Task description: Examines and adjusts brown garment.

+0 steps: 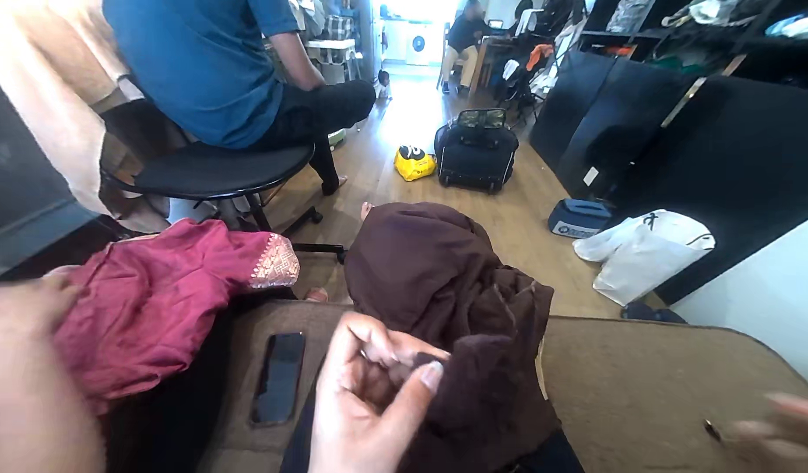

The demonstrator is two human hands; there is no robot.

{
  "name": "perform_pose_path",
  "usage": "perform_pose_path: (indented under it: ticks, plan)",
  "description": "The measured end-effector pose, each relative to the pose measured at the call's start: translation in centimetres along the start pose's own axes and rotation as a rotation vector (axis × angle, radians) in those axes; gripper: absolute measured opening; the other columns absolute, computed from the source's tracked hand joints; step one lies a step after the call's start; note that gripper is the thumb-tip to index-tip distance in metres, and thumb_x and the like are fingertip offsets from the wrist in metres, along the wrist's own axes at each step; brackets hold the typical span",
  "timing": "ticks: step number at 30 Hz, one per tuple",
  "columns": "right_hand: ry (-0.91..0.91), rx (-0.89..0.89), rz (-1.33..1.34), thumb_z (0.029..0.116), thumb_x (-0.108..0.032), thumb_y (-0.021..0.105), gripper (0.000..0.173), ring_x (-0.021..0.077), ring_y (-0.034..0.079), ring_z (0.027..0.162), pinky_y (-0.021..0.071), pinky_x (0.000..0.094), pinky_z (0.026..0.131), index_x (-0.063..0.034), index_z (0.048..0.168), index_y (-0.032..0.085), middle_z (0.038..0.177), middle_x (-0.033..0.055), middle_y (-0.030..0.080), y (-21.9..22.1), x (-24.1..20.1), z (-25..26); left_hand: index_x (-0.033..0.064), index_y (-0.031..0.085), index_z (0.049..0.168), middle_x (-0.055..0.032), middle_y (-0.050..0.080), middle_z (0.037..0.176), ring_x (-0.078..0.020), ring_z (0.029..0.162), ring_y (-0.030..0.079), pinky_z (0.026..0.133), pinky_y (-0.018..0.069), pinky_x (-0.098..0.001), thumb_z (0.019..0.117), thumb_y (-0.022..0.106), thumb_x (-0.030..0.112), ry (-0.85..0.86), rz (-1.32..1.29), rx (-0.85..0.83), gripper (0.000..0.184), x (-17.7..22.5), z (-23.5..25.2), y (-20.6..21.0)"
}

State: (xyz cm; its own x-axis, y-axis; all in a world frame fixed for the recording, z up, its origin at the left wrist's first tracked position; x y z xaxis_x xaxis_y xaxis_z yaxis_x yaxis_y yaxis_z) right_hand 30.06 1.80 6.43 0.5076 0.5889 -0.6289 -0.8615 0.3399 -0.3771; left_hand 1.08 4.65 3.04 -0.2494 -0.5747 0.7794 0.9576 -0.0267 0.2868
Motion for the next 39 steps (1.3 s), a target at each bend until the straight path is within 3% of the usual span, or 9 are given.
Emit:
perform_pose_path:
  ticks: [3, 6, 9, 18, 31, 34, 39]
  plan:
    - [-0.109, -0.176, 0.129, 0.1077, -0.018, 0.053, 0.015, -0.0015, 0.062, 0.088, 0.0526, 0.0137, 0.077, -0.0080, 0.107, 0.064, 0.100, 0.0021, 0.064, 6.2, -2.6, -1.0, 0.0154, 0.048, 0.107, 0.0021, 0.075, 0.103, -0.0076, 0.093, 0.074, 0.081, 0.0610, -0.0226, 0.0892, 0.069, -0.007, -0.047, -0.090, -0.058, 0.035, 0.3, -0.8, 0.8]
    - [-0.195, -0.133, 0.159, 0.1051, -0.016, 0.058, 0.013, 0.0000, 0.061, 0.096, 0.0513, 0.0106, 0.086, -0.0066, 0.103, 0.066, 0.104, 0.0050, 0.060, 9.5, -4.2, -1.4, 0.0150, 0.047, 0.108, 0.0013, 0.075, 0.103, -0.0064, 0.093, 0.073, 0.080, 0.0598, -0.0218, 0.0893, 0.067, -0.009, -0.094, -0.151, -0.099, 0.036, 0.7, -1.1, 0.8]
    - [-0.237, -0.069, 0.105, 0.1025, -0.014, 0.061, 0.011, 0.0026, 0.058, 0.091, 0.0467, 0.0084, 0.084, -0.0050, 0.102, 0.068, 0.097, 0.0059, 0.057, 10.9, -4.3, -1.5, 0.0152, 0.047, 0.108, 0.0008, 0.075, 0.104, -0.0062, 0.094, 0.073, 0.081, 0.0594, -0.0215, 0.0893, 0.064, -0.012, -0.128, -0.217, -0.119, 0.037, 1.0, -1.3, 0.9]
    - [-0.247, -0.053, 0.100, 0.1005, -0.014, 0.063, 0.012, 0.0046, 0.056, 0.083, 0.0452, 0.0096, 0.078, -0.0040, 0.101, 0.070, 0.088, 0.0053, 0.057, 10.9, -3.9, -1.5, 0.0145, 0.046, 0.108, -0.0004, 0.075, 0.104, -0.0054, 0.093, 0.073, 0.079, 0.0582, -0.0202, 0.0898, 0.063, -0.013, -0.160, -0.269, -0.136, 0.037, 0.8, -1.4, 1.2]
    - [-0.246, -0.056, 0.035, 0.1026, -0.016, 0.062, 0.013, 0.0068, 0.055, 0.084, 0.0439, 0.0107, 0.080, -0.0048, 0.100, 0.068, 0.089, 0.0065, 0.055, 10.7, -4.1, -1.4, 0.0146, 0.047, 0.107, 0.0001, 0.076, 0.104, -0.0065, 0.094, 0.074, 0.080, 0.0594, -0.0215, 0.0898, 0.065, -0.012, -0.138, -0.208, -0.132, 0.036, 0.9, -1.6, 1.2]
    - [-0.173, -0.078, 0.143, 0.1029, -0.019, 0.063, 0.013, 0.0003, 0.057, 0.089, 0.0457, 0.0086, 0.083, -0.0071, 0.099, 0.065, 0.094, 0.0026, 0.057, 10.9, -3.7, -1.3, 0.0150, 0.047, 0.107, 0.0010, 0.076, 0.104, -0.0058, 0.093, 0.073, 0.079, 0.0589, -0.0206, 0.0900, 0.065, -0.011, -0.160, -0.230, -0.151, 0.036, 0.8, -1.6, 1.2]
    - [-0.002, -0.134, 0.515, 0.0971, -0.020, 0.072, 0.014, -0.0078, 0.063, 0.085, 0.0538, 0.0088, 0.075, -0.0127, 0.105, 0.063, 0.094, -0.0082, 0.065, 11.1, -3.0, -1.2, 0.0151, 0.048, 0.107, 0.0021, 0.075, 0.103, -0.0064, 0.093, 0.073, 0.081, 0.0599, -0.0228, 0.0900, 0.068, -0.010, -0.209, -0.260, -0.198, 0.036, 0.7, -2.0, 1.9]
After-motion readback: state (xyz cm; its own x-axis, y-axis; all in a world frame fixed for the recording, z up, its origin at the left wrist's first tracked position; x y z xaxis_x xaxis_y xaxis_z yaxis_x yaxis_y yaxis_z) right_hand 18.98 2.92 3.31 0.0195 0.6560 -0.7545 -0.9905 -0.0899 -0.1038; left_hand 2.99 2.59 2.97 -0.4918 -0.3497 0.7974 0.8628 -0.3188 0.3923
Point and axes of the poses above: each hand's wrist, its own z-axis towards the middle knuckle, its own y-axis out of the palm, x = y × z, the point moved 2 cm from there along z, towards the middle knuckle
